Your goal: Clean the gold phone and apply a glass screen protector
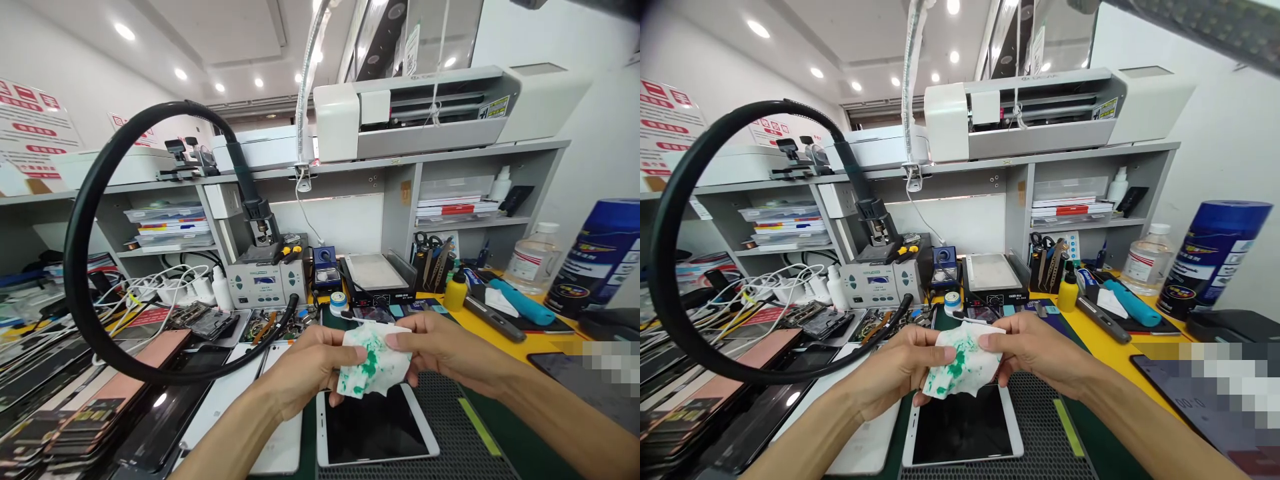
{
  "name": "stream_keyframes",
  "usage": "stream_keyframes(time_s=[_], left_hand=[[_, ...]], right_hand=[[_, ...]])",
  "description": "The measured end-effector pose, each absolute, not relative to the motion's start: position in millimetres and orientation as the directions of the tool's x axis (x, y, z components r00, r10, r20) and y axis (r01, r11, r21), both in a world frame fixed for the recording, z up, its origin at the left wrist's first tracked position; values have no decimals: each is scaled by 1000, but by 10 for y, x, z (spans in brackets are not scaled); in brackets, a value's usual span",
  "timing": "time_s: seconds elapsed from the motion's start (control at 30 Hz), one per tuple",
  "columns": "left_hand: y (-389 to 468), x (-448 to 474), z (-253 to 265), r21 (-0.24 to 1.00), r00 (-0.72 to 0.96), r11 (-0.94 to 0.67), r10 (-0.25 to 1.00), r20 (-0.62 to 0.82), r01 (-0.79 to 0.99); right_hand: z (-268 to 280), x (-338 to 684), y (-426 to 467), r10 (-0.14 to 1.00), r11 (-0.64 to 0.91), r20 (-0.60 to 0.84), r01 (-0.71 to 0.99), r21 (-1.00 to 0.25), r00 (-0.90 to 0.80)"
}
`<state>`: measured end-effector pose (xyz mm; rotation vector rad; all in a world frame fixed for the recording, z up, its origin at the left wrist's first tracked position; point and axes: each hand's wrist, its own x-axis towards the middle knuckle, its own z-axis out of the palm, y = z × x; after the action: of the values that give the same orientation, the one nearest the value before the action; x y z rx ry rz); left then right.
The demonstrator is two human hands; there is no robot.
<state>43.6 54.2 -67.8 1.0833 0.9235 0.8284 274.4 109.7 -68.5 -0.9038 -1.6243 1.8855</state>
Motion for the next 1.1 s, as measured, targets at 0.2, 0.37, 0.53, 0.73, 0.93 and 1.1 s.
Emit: stream_keyframes(time_s=[0.2, 0.37, 0.53, 0.73, 0.93, 1.1], left_hand=[[532, 428, -663, 964, 419, 225, 896, -148, -142], [530, 435, -657, 968, 412, 184, 906, -100, -171], [537, 420, -650, 979, 398, 117, 916, -41, -167], [539, 376, -587, 993, 368, 19, 929, 26, -117], [514, 337, -590, 996, 312, -87, 947, 77, 18], [506, 319, -662, 980, 276, -140, 956, 96, 144]], right_hand=[[-663, 2760, 1082, 718, -236, -144, -44, -971, -681], [-740, 2730, 1049, 639, -309, -105, -130, -942, -762], [-830, 2672, 1022, 635, -321, -156, -75, -944, -757], [-771, 2709, 1039, 766, -275, -133, -133, -952, -629], [-741, 2722, 1041, 837, -103, -29, -104, -989, -547], [-737, 2732, 1040, 867, -40, 11, -91, -995, -498]])
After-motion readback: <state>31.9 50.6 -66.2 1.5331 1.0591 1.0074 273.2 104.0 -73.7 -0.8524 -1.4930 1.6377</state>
